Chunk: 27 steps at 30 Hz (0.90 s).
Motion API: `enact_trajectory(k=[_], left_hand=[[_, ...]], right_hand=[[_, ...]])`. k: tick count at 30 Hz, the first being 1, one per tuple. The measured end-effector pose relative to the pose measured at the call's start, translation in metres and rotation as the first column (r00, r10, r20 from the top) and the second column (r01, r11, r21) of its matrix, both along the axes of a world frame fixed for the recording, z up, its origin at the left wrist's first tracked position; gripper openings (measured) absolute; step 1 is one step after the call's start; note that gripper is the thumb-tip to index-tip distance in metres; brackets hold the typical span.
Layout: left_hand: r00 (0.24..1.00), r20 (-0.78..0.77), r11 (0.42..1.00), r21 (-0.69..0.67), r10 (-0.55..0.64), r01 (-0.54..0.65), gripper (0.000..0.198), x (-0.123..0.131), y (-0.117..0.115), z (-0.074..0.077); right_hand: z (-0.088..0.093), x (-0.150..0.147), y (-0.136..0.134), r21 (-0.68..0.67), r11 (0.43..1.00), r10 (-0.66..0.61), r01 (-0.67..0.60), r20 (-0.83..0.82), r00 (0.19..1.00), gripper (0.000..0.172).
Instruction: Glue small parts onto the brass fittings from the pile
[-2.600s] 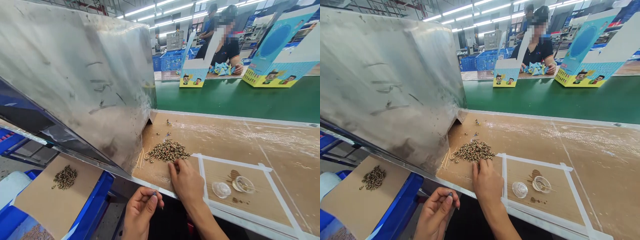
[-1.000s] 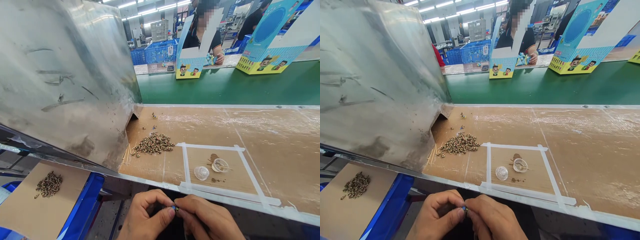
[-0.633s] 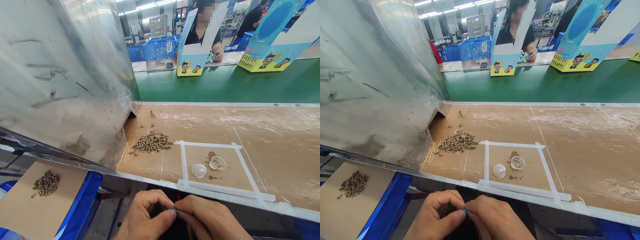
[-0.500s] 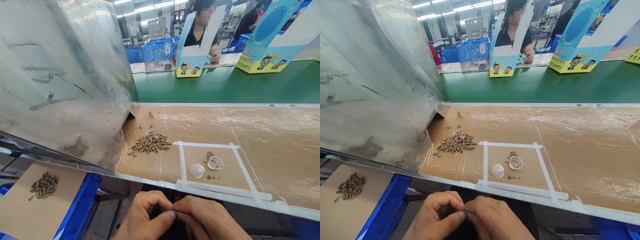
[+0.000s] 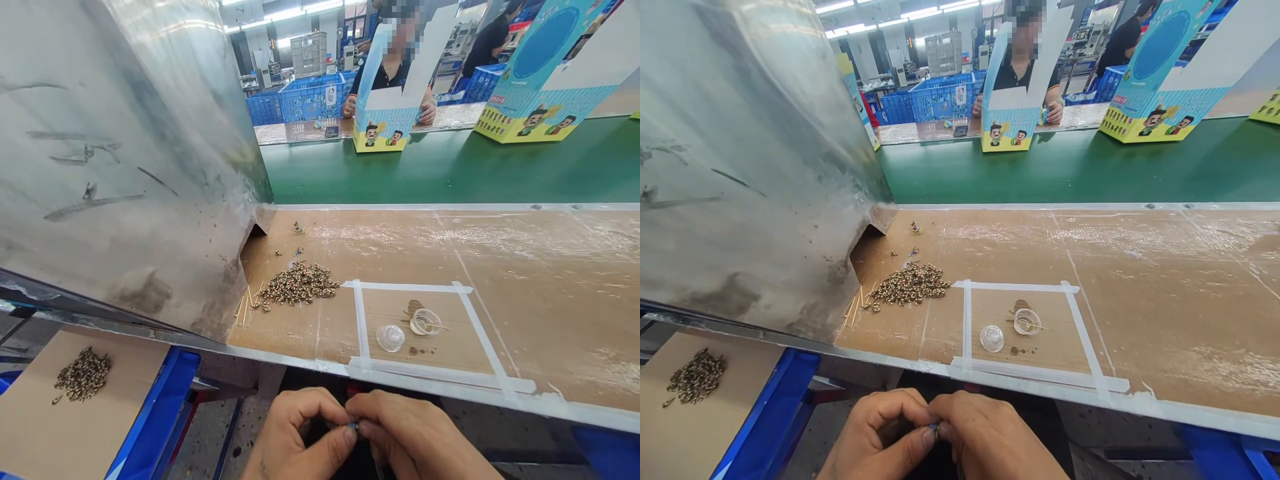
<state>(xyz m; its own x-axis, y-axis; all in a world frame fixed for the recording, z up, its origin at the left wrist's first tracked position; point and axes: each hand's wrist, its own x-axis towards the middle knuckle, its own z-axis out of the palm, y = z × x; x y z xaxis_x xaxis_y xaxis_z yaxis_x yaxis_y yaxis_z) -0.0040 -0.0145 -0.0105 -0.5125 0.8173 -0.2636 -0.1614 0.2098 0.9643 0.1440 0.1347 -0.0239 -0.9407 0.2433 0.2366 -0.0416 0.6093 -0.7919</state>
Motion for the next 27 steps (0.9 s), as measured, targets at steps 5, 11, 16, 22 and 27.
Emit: enact_trajectory(k=[5,11,16,22,27], left_hand=[[0.999,-0.050,1.000,0.004,0.003,-0.003,0.019,0.001,0.000,0.001],[0.996,-0.053,0.997,-0.020,-0.078,0.077,0.022,-0.004,-0.002,-0.001],[0.983,-0.103,0.988,-0.040,-0.152,0.149,0.016,-0.006,-0.005,-0.006],[0.984,-0.092,0.985,-0.087,-0.155,0.147,0.016,-0.010,-0.003,0.000],[0.988,-0.081,0.988,-0.091,-0.129,0.121,0.014,-0.010,-0.003,0.007]], right_hand=[[-0.002,0.000,-0.002,-0.001,1.000,-0.006,0.006,-0.037,0.999,0.039],[0.000,0.000,-0.002,0.058,0.998,-0.018,0.018,-0.008,1.000,0.044],[0.004,0.001,-0.001,0.006,0.999,0.037,-0.038,0.076,0.996,0.042],[0.002,-0.001,-0.001,0.001,1.000,0.019,-0.019,0.035,0.999,0.038],[-0.013,0.008,-0.008,-0.033,0.987,-0.156,0.155,-0.018,0.988,0.027]])
